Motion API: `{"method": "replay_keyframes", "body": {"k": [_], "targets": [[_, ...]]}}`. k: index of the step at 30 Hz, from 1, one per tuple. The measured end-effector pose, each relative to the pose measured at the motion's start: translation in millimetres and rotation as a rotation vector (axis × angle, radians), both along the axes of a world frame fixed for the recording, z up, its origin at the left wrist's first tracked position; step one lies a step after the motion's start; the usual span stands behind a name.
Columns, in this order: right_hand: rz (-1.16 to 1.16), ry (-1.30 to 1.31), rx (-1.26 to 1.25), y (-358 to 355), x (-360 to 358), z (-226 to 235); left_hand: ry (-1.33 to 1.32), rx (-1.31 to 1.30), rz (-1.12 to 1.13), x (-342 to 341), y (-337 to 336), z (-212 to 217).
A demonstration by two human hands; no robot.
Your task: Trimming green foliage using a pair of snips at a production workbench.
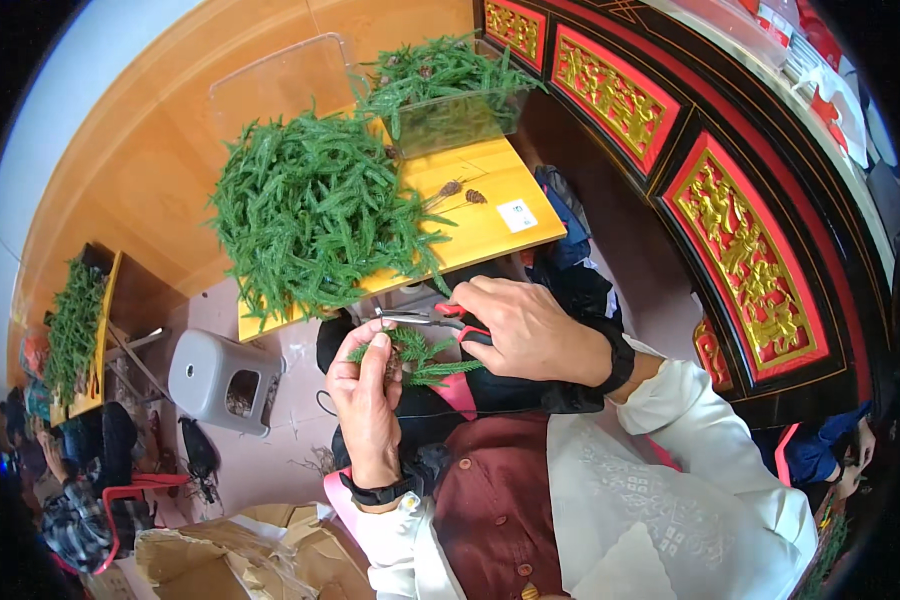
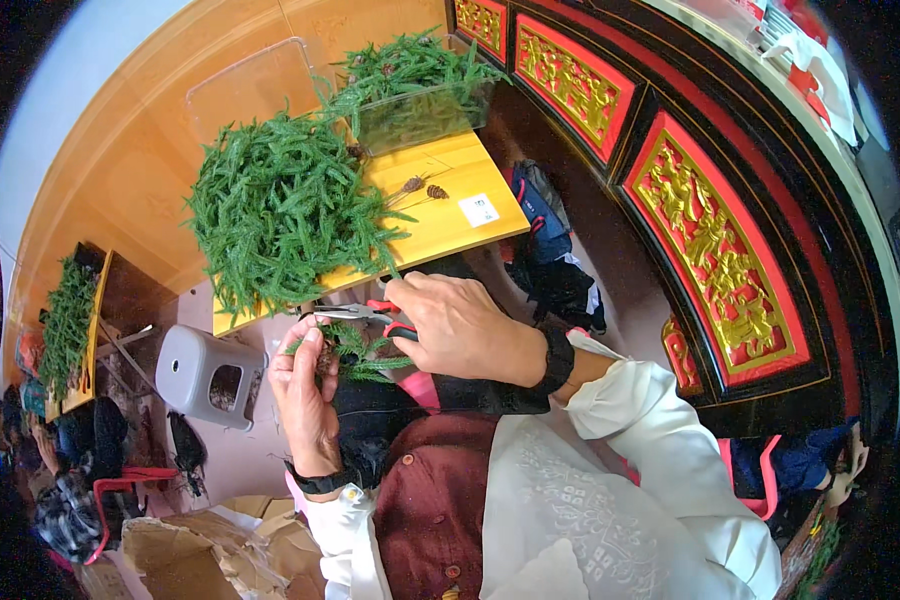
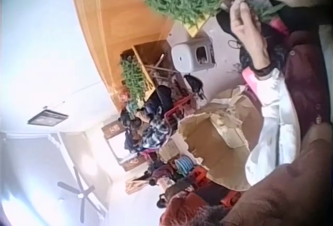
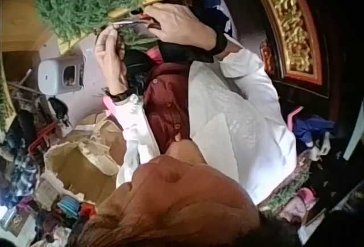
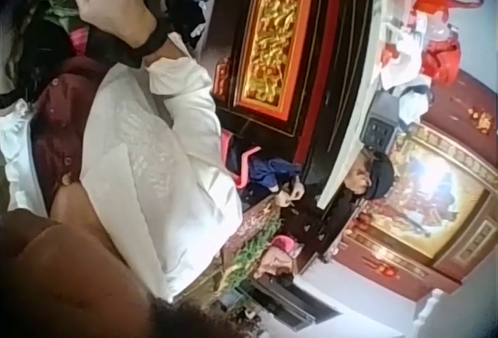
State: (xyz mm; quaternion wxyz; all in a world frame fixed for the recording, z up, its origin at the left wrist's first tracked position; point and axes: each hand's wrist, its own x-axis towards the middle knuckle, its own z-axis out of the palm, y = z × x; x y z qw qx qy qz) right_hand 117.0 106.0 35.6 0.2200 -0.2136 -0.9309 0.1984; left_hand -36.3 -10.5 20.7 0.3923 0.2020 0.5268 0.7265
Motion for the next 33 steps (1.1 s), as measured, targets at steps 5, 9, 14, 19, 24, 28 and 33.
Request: {"method": "replay_keyframes", "body": {"k": [5, 9, 14, 19, 24, 28, 33], "targets": [[0.005, 0.073, 0.104, 3.6, -9.2, -6.1, -0.022, 0.01, 0.032, -0.9, 2.2, -7.0], [-0.013, 0.056, 0.144, 4.9, -9.8, -7.8, -0.037, 0.002, 0.076, 2.0, 4.9, -8.1], [-0.053, 0.062, 0.259, 10.2, -15.0, -15.3, -0.046, -0.027, 0.068, 1.9, 4.8, -11.4], [-0.103, -0.009, 0.759, 18.4, -41.1, -3.3, -0.124, 0.099, 0.005, -13.0, 1.2, -16.8], [-0.006, 0.023, 1.199, 14.7, -66.6, 16.2, -0.211, 0.163, 0.005, -31.6, -11.1, -14.9], [-0.026, 0.003, 1.079, 0.9, -78.0, 29.8, -0.148, 0.162, 0.107, -38.2, -21.8, -8.7], [-0.011, -0.17, 0.067, -11.2, -70.3, 39.0, -0.012, 0.16, 0.147, -50.5, -35.6, -6.0]]}}
